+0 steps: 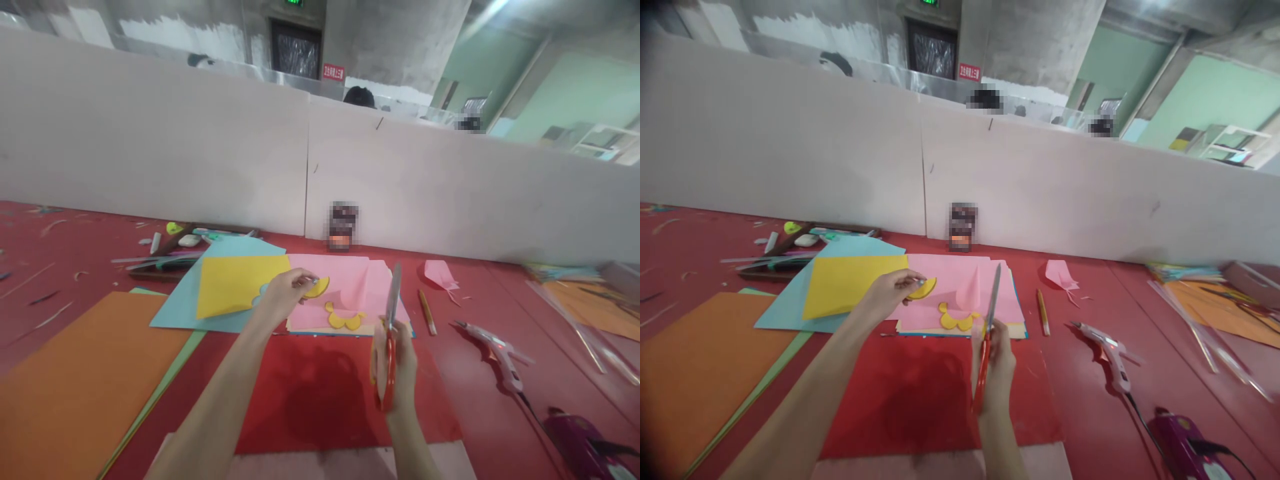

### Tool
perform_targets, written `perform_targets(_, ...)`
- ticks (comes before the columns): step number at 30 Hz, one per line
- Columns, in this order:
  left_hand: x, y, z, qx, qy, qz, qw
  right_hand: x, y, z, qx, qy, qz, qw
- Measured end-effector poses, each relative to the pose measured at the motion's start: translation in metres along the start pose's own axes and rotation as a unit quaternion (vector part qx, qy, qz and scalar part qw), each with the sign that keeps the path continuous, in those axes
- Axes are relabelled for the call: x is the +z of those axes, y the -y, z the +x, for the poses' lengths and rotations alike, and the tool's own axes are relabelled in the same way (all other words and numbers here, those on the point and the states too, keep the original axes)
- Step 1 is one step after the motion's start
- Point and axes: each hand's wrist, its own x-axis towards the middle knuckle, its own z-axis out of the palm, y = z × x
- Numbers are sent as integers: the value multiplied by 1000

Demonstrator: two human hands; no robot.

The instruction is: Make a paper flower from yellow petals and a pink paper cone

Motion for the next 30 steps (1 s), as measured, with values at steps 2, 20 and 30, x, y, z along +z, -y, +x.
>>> perform_targets(2, 3, 9, 4, 11, -19, 7, 1000, -7, -4, 10, -30, -106, -106, 988)
perform_targets(20, 64, 24, -1, 112, 66, 177, 976, -44, -50, 50, -99, -100, -402, 905)
perform_targets(30, 82, 39, 2, 120, 45, 107, 986, -7, -50, 40, -113, 5, -308, 945)
